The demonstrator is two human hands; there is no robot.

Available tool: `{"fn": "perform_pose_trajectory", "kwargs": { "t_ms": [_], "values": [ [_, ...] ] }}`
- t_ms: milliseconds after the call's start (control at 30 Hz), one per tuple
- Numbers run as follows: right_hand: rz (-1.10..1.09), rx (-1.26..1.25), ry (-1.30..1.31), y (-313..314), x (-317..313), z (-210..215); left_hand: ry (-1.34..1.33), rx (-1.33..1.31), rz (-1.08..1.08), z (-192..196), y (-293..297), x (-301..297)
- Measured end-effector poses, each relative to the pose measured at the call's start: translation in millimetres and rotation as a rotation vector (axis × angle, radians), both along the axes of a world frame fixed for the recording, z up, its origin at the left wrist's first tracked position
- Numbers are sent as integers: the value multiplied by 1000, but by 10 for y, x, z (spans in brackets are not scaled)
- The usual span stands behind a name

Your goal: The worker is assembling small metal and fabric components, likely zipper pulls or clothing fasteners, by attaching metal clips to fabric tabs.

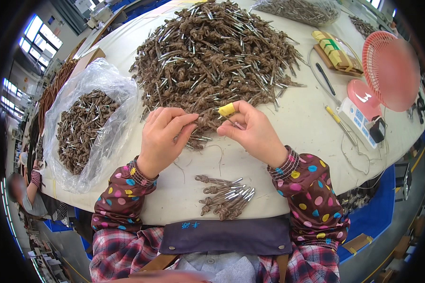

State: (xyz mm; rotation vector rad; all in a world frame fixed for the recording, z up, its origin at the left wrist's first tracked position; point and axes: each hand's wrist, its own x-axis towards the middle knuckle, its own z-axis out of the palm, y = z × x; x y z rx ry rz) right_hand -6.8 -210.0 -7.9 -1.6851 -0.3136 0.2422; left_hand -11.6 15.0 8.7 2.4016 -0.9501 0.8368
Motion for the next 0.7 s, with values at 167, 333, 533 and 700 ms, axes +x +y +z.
{"fn": "perform_pose_trajectory", "kwargs": {
  "t_ms": [167, 333, 533, 700],
  "values": [
    [-8, -14, -11, 25, -18, -14, -72, 31, 0, -41, 18, 41],
    [-6, -28, -30, 50, -38, 14, -73, 53, -4, -38, 32, 71],
    [18, 195, 137, 90, -29, -97, 196, -118, -20, -124, -10, 2],
    [-30, 57, -81, 103, -39, -130, 554, -407, -65, -150, -43, -27]
  ]
}}
